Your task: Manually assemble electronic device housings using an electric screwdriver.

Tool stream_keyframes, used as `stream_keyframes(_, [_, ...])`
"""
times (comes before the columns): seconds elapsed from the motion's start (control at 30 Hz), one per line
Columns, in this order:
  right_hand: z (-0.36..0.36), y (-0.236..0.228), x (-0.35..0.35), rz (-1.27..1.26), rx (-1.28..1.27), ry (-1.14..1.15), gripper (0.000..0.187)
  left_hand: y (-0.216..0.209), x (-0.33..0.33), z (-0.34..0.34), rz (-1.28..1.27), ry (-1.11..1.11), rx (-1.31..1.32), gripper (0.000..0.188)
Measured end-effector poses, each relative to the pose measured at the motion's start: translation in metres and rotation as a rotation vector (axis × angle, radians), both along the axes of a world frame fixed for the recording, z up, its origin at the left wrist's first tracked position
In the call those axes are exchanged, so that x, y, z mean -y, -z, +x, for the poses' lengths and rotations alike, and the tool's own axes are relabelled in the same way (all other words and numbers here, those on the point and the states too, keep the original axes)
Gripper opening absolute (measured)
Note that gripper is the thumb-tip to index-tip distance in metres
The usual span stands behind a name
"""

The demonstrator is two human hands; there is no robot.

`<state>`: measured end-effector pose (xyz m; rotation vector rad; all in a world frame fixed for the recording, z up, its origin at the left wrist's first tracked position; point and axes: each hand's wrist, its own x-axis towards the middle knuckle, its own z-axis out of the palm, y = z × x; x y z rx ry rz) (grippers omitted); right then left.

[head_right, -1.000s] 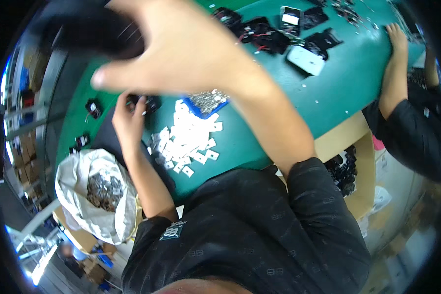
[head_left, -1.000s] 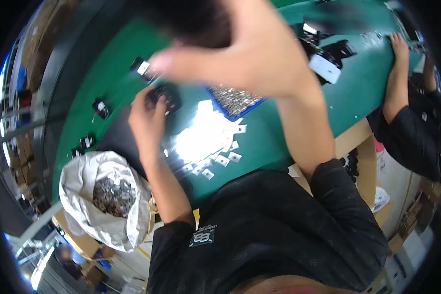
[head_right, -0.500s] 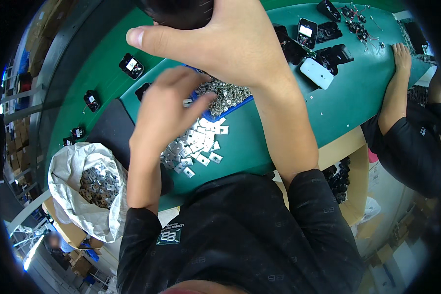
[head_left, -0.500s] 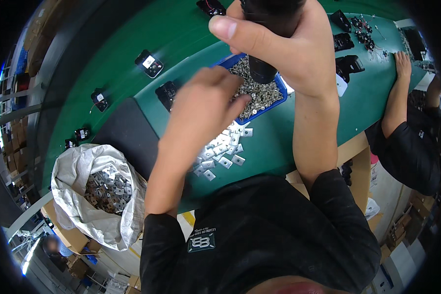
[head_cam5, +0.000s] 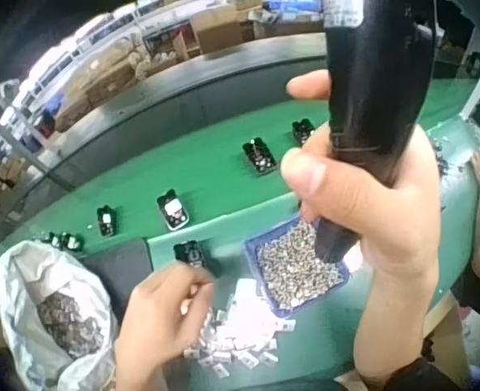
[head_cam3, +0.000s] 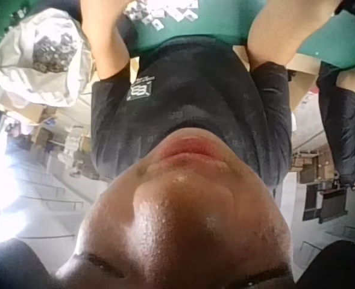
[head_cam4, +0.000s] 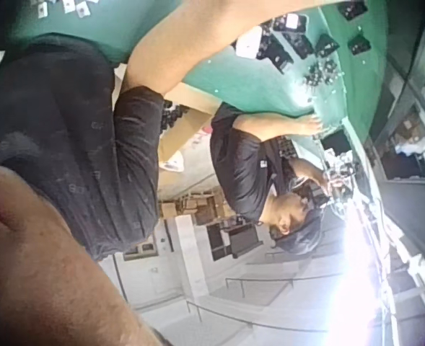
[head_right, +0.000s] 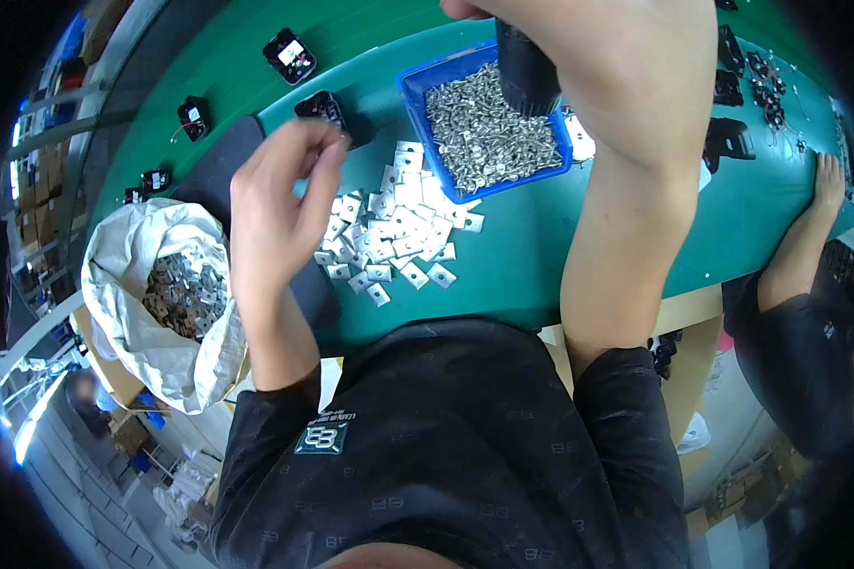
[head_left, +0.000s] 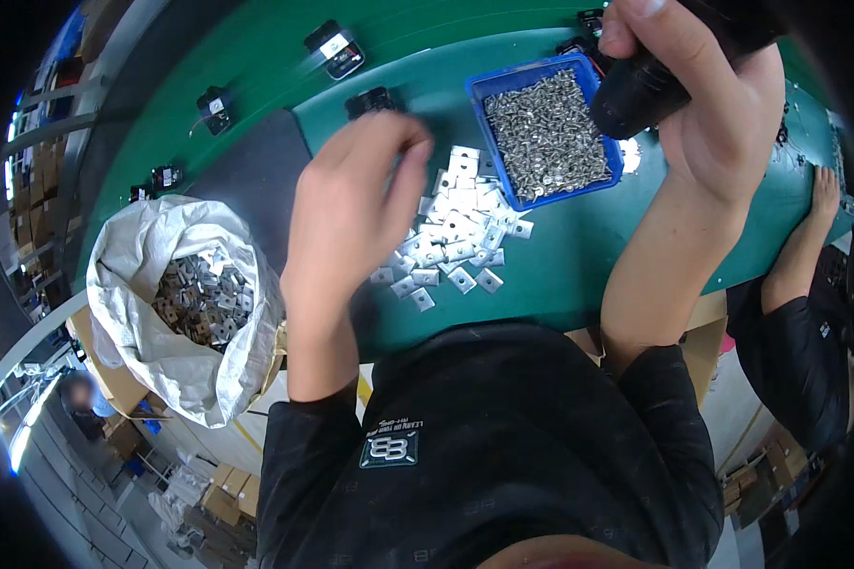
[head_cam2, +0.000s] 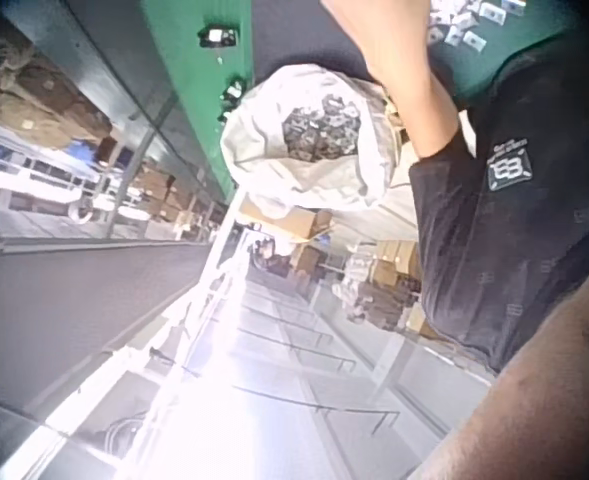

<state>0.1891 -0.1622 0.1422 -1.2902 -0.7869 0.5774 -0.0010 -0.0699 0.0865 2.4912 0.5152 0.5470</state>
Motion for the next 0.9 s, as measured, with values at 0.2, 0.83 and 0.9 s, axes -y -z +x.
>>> stream_keyframes(0.2, [0.001, 0.015, -0.010, 0.020, 0.100, -0.045, 0.051, 0.024, 0.021, -0.053, -0.075, -0.199, -0.291, 0.019])
stream_keyframes(0.83, [0.018, 0.020, -0.011, 0.078, 0.221, -0.063, 0.051, 0.046, -0.013, -0.065, -0.446, -0.461, -0.036, 0.013])
stream_keyframes(0.9, [0.019, 0.019, -0.010, 0.075, 0.224, -0.070, 0.051, 0.051, -0.029, -0.057, -0.340, -0.471, 0.034, 0.011])
